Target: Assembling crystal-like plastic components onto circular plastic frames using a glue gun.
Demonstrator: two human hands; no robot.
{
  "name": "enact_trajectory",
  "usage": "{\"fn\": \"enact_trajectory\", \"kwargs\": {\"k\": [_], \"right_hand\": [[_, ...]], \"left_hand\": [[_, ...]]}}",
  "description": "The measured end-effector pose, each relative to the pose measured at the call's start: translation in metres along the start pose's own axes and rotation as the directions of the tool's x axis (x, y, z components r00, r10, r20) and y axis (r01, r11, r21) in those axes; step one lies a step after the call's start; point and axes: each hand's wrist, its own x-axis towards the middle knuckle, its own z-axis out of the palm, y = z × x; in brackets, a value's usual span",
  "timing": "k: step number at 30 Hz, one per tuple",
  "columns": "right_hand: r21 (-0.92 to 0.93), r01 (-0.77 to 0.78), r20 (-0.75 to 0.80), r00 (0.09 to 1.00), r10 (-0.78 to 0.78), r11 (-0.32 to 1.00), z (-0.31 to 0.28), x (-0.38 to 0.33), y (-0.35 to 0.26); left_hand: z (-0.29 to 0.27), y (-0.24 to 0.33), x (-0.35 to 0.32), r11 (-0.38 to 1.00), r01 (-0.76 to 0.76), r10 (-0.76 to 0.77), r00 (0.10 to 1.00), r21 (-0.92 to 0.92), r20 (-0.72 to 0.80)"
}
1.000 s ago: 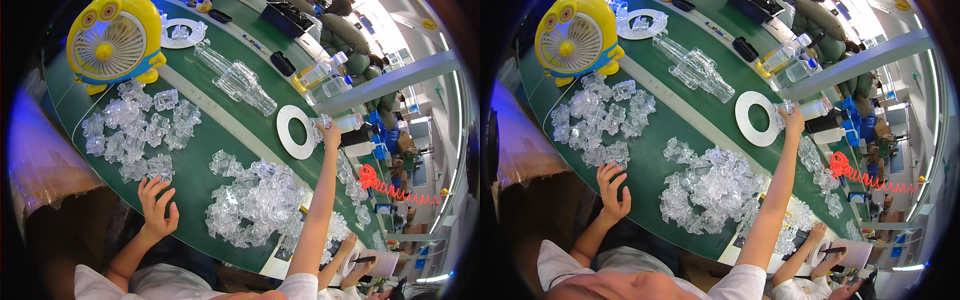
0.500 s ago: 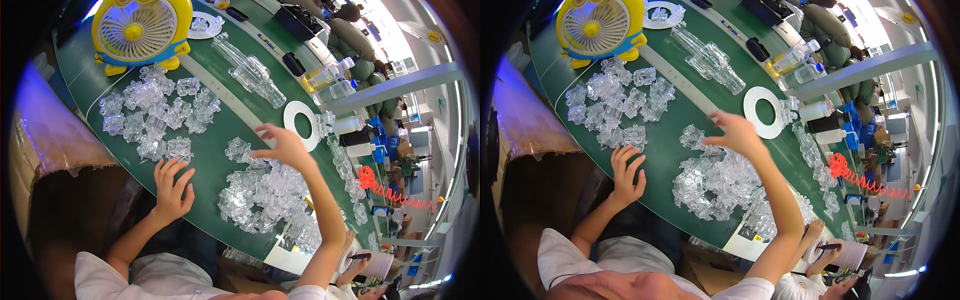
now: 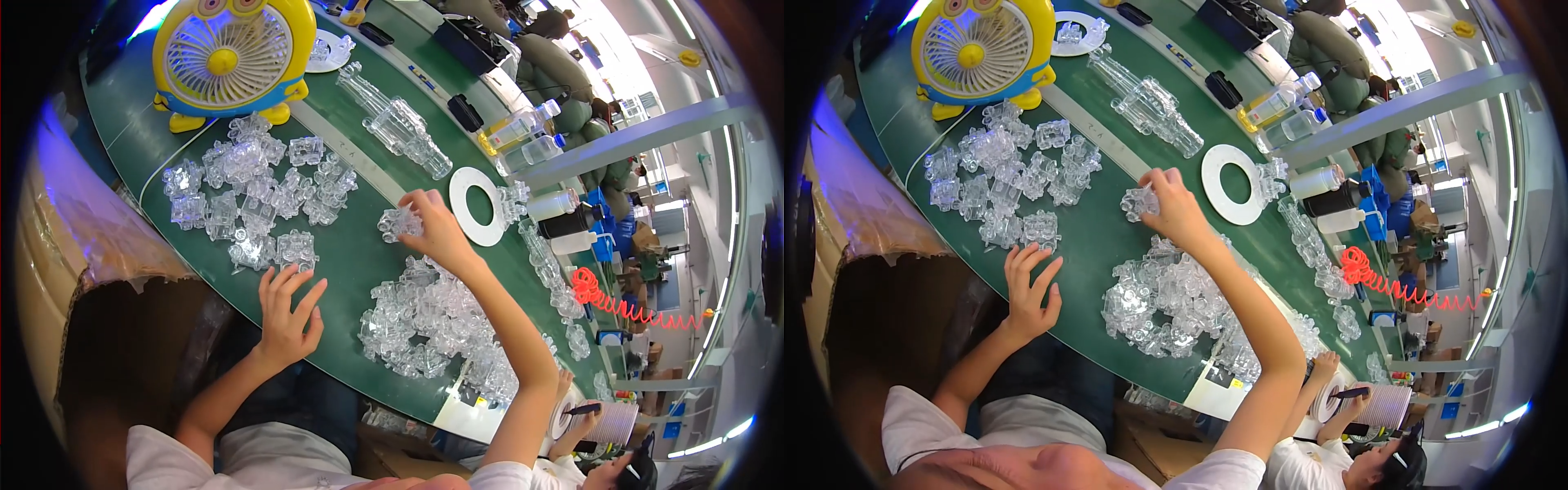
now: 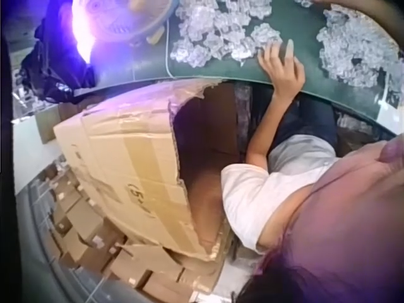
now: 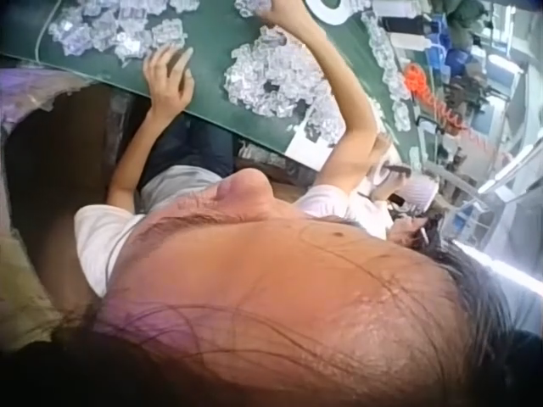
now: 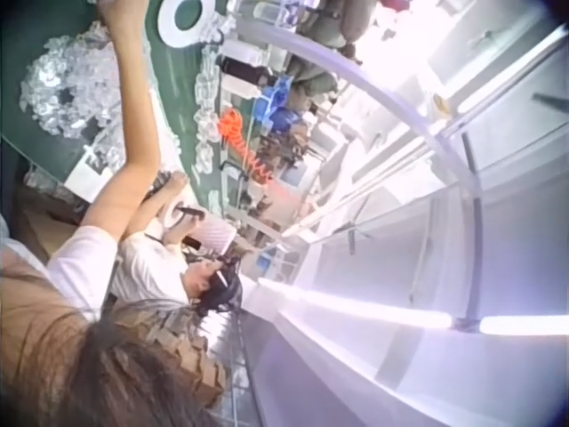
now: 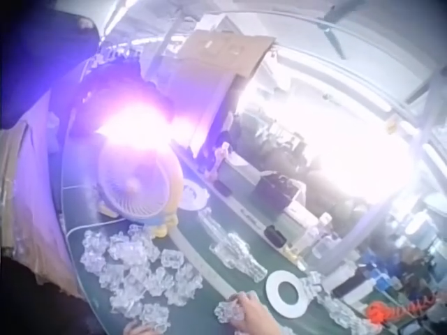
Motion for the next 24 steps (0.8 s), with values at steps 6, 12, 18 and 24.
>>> {"fn": "enact_trajectory", "kwargs": {"k": [6, 12, 18, 24], "right_hand": [[-0.191, -0.030, -0.233, 0.972, -0.015, 0.981, -0.057, 0.014, 0.073], [-0.493, -0.206, -0.240, 0.966, 0.095, 0.845, -0.099, 0.025, 0.149], [-0.506, -0.238, -0.333, 0.941, 0.066, 0.829, -0.095, 0.048, 0.197], [-0.506, -0.270, -0.308, 0.944, 0.121, 0.819, -0.081, 0.063, 0.206]], "left_hand": [[0.001, 0.001, 0.002, 1.000, 0.000, 0.000, 1.000, -0.025, -0.003], [0.000, -0.001, 0.002, 0.999, -0.017, 0.018, 1.000, -0.040, 0.010], [-0.002, -0.002, 0.000, 0.999, -0.021, 0.022, 1.000, -0.038, 0.013], [0.000, -0.006, -0.003, 0.999, 0.016, -0.015, 1.000, -0.050, 0.019]]}}
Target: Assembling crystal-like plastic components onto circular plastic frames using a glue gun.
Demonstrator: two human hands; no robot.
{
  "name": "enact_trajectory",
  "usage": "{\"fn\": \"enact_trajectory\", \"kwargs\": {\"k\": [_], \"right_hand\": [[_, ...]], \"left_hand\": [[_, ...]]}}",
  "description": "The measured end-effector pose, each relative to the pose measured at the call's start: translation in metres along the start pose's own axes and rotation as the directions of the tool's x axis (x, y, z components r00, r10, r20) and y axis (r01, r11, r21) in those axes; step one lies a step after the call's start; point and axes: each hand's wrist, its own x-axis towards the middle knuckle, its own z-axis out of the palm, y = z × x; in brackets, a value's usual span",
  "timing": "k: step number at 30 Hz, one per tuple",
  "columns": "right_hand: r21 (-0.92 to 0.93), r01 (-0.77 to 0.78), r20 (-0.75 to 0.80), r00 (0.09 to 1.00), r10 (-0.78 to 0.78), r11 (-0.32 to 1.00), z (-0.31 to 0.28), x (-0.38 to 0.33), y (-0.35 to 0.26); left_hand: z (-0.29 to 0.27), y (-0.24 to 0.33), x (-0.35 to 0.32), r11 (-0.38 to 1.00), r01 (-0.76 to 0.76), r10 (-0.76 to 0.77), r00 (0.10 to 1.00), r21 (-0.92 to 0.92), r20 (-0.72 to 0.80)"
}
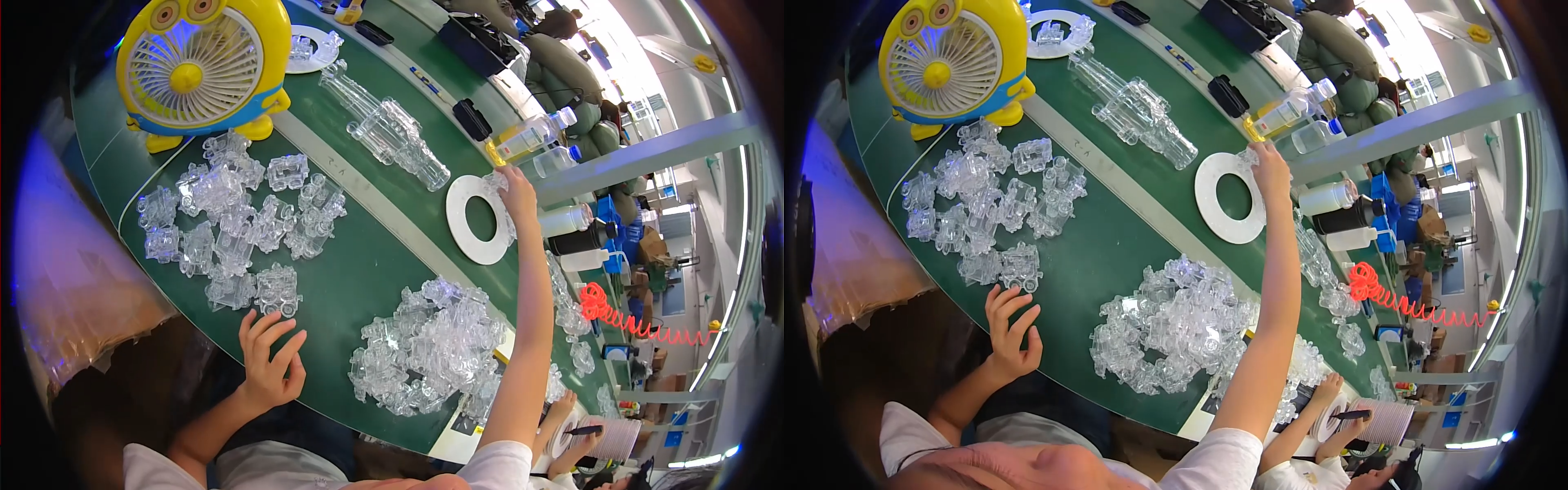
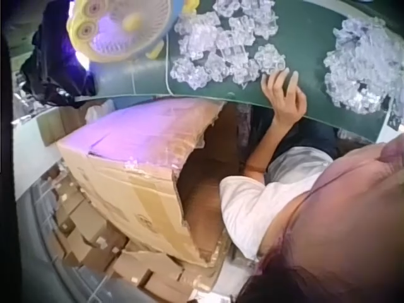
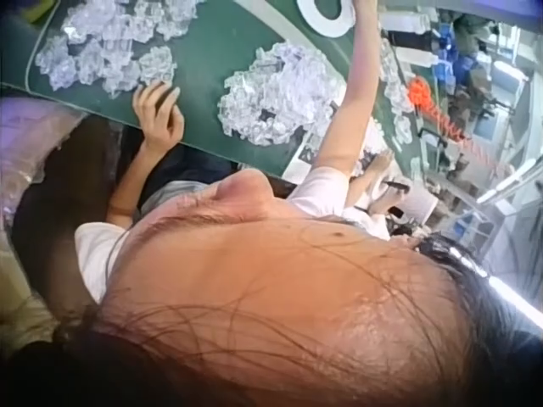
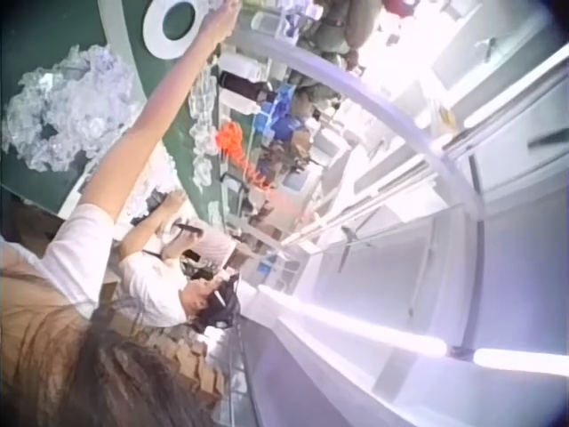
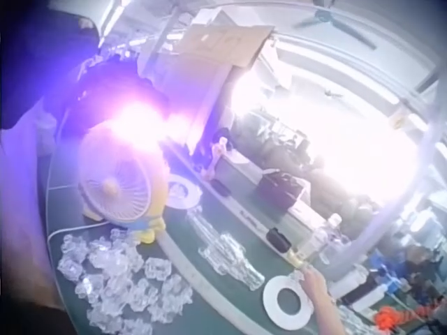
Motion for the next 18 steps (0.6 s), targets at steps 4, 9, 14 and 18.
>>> {"fn": "enact_trajectory", "kwargs": {"k": [4, 9, 14, 18], "right_hand": [[0.043, 0.054, -0.017, 0.998, -0.053, 0.998, 0.005, 0.005, 0.006], [0.037, 0.079, -0.007, 0.997, -0.079, 0.996, 0.006, 0.011, 0.004], [0.062, 0.114, 0.007, 0.993, -0.115, 0.992, 0.002, 0.014, 0.002], [0.049, 0.111, 0.043, 0.993, -0.113, 0.993, 0.004, 0.015, 0.000]], "left_hand": [[0.000, 0.001, 0.002, 1.000, 0.007, -0.007, 1.000, -0.021, -0.001], [0.000, 0.000, 0.003, 1.000, -0.009, 0.009, 1.000, -0.012, 0.026], [0.001, -0.001, 0.001, 0.999, 0.029, -0.029, 1.000, -0.028, 0.009], [0.001, -0.002, 0.000, 0.999, 0.033, -0.032, 0.999, -0.030, 0.022]]}}
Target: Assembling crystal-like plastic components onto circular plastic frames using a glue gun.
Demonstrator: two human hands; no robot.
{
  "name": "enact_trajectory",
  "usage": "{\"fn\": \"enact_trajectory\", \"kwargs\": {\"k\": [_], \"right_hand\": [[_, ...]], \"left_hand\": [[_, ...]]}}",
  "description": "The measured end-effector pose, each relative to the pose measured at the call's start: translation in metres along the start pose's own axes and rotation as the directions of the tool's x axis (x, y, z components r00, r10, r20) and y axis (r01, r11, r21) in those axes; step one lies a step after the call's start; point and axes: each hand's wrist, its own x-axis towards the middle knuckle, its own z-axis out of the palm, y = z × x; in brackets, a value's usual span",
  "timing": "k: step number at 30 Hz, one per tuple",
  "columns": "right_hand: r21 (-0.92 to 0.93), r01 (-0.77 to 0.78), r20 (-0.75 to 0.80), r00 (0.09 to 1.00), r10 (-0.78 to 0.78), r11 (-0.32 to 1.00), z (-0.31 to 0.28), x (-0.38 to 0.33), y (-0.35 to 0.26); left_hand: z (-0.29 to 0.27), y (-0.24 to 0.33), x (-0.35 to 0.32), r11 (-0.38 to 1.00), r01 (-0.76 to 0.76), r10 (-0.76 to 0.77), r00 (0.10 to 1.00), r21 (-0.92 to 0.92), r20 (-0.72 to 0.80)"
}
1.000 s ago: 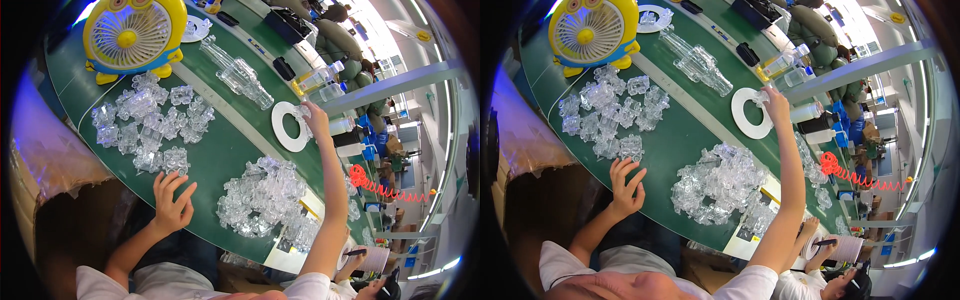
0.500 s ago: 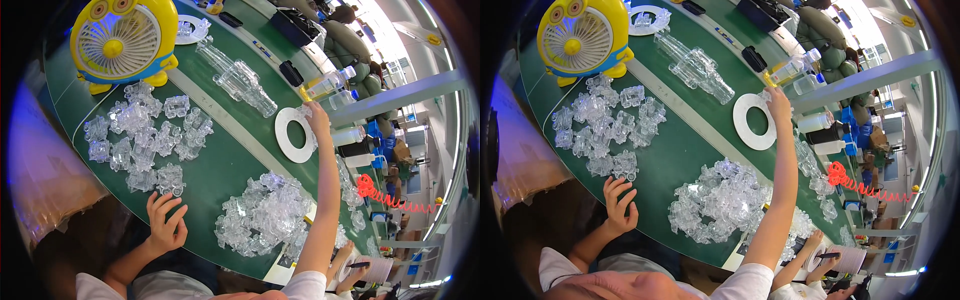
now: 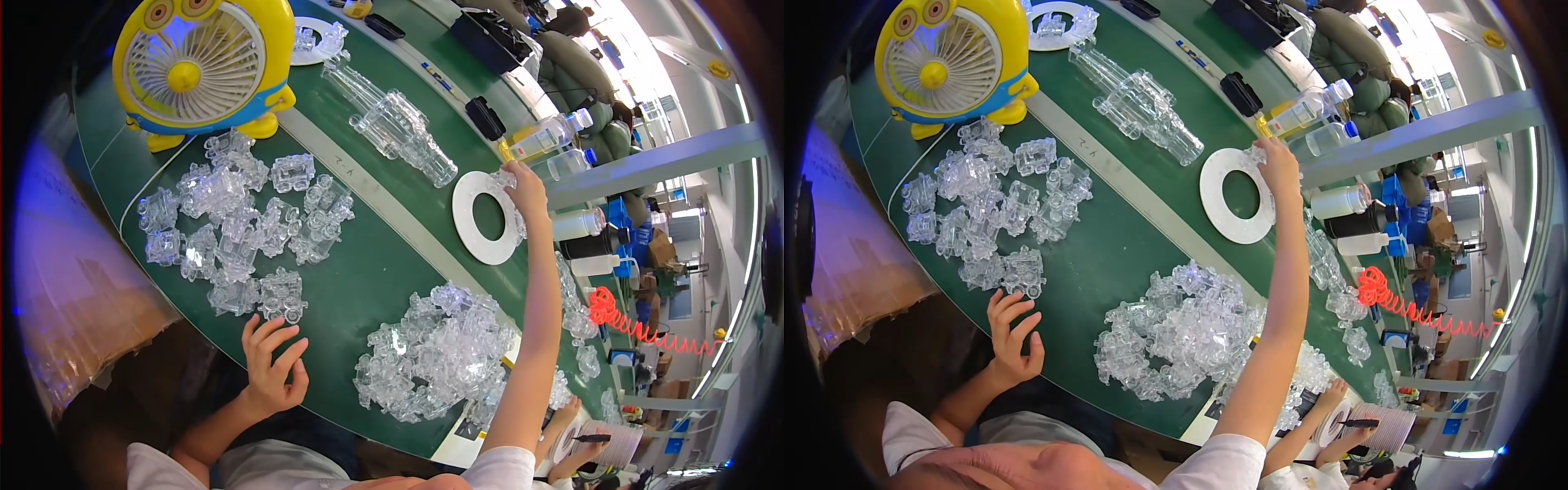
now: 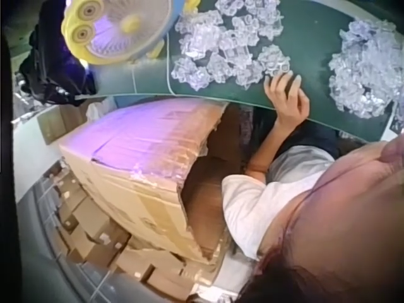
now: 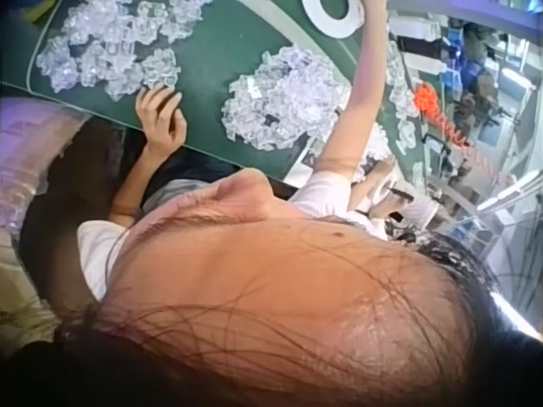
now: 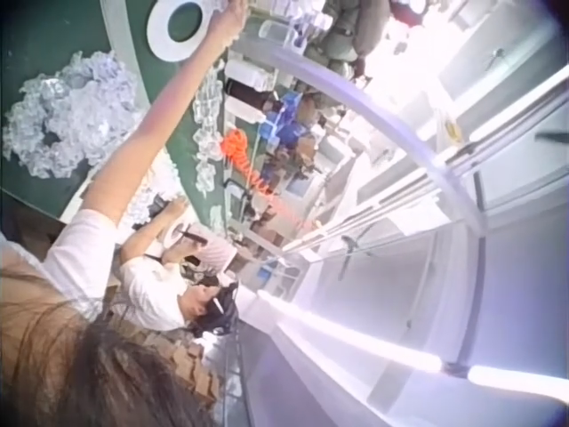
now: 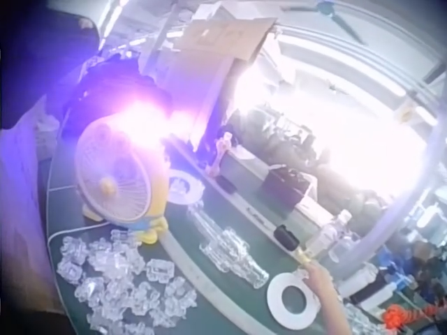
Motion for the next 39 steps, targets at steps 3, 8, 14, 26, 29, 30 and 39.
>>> {"fn": "enact_trajectory", "kwargs": {"k": [3, 8, 14, 26, 29, 30, 39], "right_hand": [[-0.014, -0.003, -0.037, 0.999, 0.003, 1.000, 0.003, 0.005, -0.005], [-0.046, -0.020, -0.036, 0.999, 0.018, 0.999, 0.003, 0.005, -0.009], [-0.055, -0.053, 0.012, 0.998, 0.054, 0.997, 0.005, 0.010, -0.016], [0.131, -0.326, 0.080, 0.945, 0.318, 0.936, -0.008, 0.020, -0.012], [0.166, -0.310, 0.014, 0.950, 0.312, 0.936, -0.005, 0.017, -0.013], [0.120, -0.297, 0.038, 0.955, 0.295, 0.947, -0.005, 0.018, -0.015], [-0.050, -0.407, -0.425, 0.835, 0.350, 0.912, -0.011, -0.019, 0.010]], "left_hand": [[0.000, 0.000, 0.000, 1.000, 0.000, 0.000, 1.000, 0.000, 0.003], [-0.002, 0.001, 0.003, 1.000, -0.007, 0.007, 1.000, 0.003, 0.011], [0.001, 0.001, 0.001, 1.000, -0.022, 0.022, 1.000, 0.003, -0.007], [-0.003, 0.003, 0.005, 0.998, -0.061, 0.061, 0.998, 0.006, 0.008], [-0.002, 0.002, 0.003, 0.999, -0.046, 0.046, 0.999, -0.004, 0.000], [-0.001, 0.002, 0.002, 0.999, -0.032, 0.031, 0.999, -0.004, -0.011], [-0.003, 0.003, 0.005, 0.998, -0.065, 0.065, 0.998, 0.019, -0.008]]}}
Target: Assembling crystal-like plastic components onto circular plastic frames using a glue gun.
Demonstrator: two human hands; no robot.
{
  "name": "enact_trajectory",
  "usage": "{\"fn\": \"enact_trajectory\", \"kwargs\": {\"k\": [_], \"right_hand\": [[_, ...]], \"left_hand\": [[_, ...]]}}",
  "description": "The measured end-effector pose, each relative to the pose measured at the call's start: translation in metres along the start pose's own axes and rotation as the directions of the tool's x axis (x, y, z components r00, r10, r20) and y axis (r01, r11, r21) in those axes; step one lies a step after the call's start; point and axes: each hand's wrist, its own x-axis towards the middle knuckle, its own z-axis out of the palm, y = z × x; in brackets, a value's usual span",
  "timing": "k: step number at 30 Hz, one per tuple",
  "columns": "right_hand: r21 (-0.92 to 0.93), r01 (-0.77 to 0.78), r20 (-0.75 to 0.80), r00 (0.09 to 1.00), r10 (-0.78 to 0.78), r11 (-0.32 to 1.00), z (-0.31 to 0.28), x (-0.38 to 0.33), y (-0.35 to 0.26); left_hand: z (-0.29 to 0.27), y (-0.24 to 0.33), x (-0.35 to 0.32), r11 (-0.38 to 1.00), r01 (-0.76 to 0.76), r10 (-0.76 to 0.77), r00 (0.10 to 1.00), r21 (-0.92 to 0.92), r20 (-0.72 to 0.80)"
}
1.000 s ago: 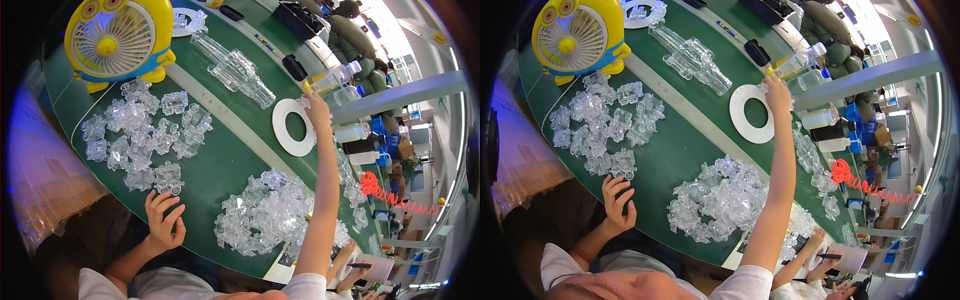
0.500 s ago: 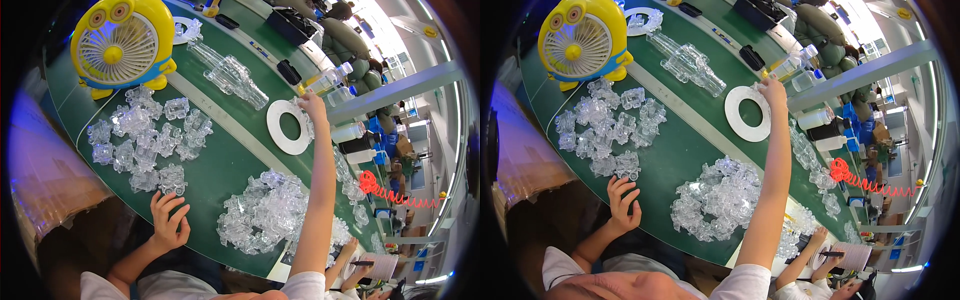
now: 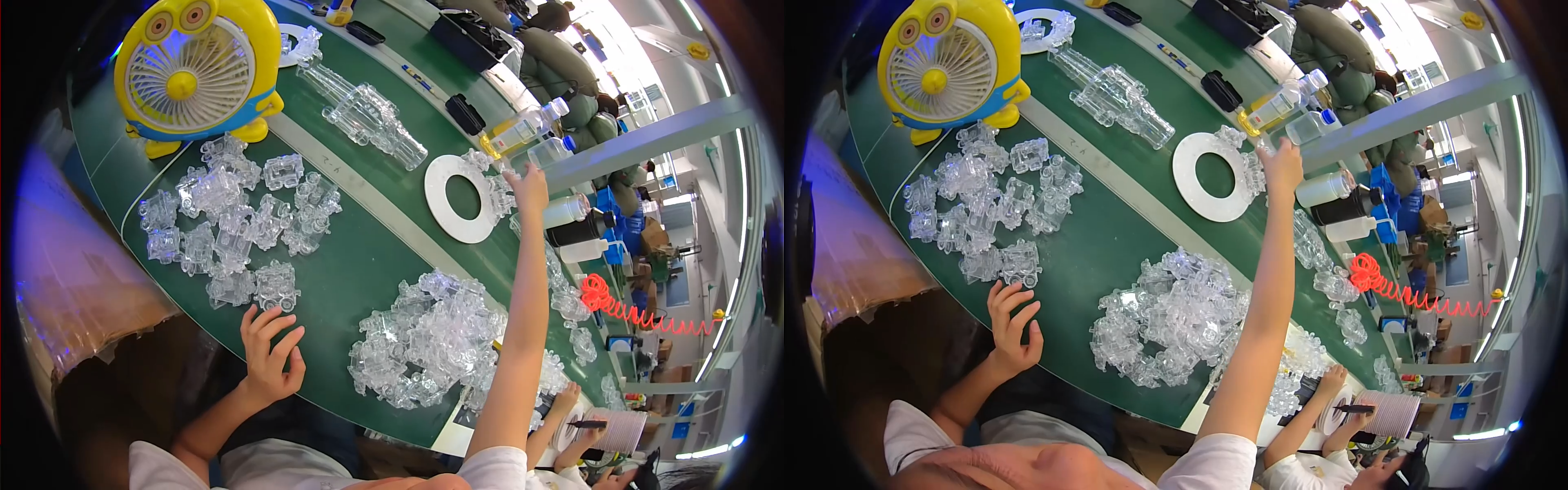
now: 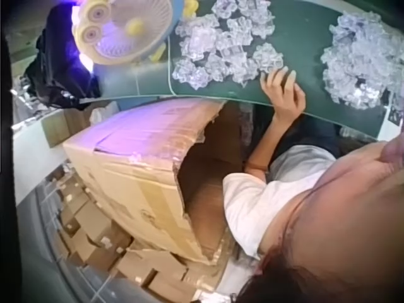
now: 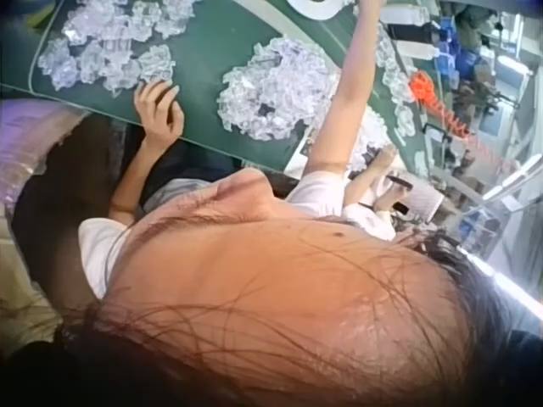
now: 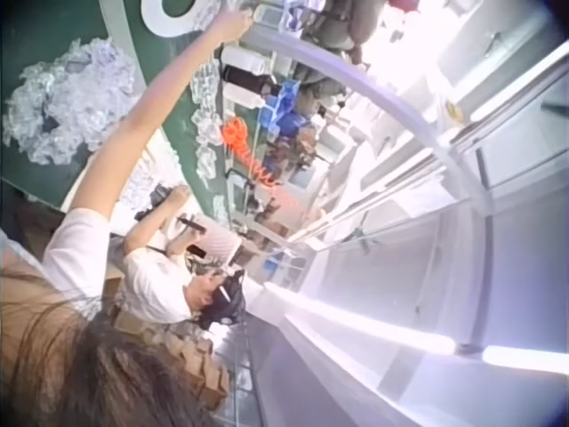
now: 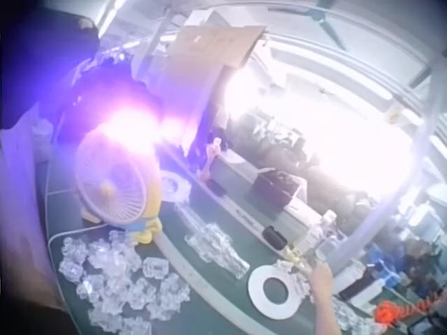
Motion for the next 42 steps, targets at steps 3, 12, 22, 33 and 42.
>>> {"fn": "enact_trajectory", "kwargs": {"k": [3, 12, 22, 33, 42], "right_hand": [[0.184, -0.271, 0.442, 0.881, 0.167, 0.945, 0.014, 0.002, 0.040], [0.174, -0.323, 0.422, 0.878, 0.226, 0.930, 0.026, -0.008, 0.034], [0.177, -0.016, -0.063, 0.998, 0.028, 0.984, -0.016, -0.021, -0.023], [0.562, -0.532, 0.825, 0.303, -0.478, 0.633, -0.046, -0.085, -0.225], [0.628, -0.480, 0.772, 0.481, -0.416, 0.612, -0.066, -0.077, -0.214]], "left_hand": [[0.003, 0.002, 0.001, 1.000, 0.002, -0.002, 1.000, -0.018, 0.003], [0.000, 0.002, 0.000, 1.000, 0.020, -0.020, 1.000, 0.002, 0.013], [0.001, 0.000, -0.002, 0.999, 0.029, -0.029, 0.999, -0.033, -0.016], [0.003, 0.002, -0.002, 0.998, 0.025, -0.027, 0.999, -0.056, -0.041], [-0.001, 0.002, -0.001, 0.998, 0.026, -0.029, 0.998, -0.062, -0.050]]}}
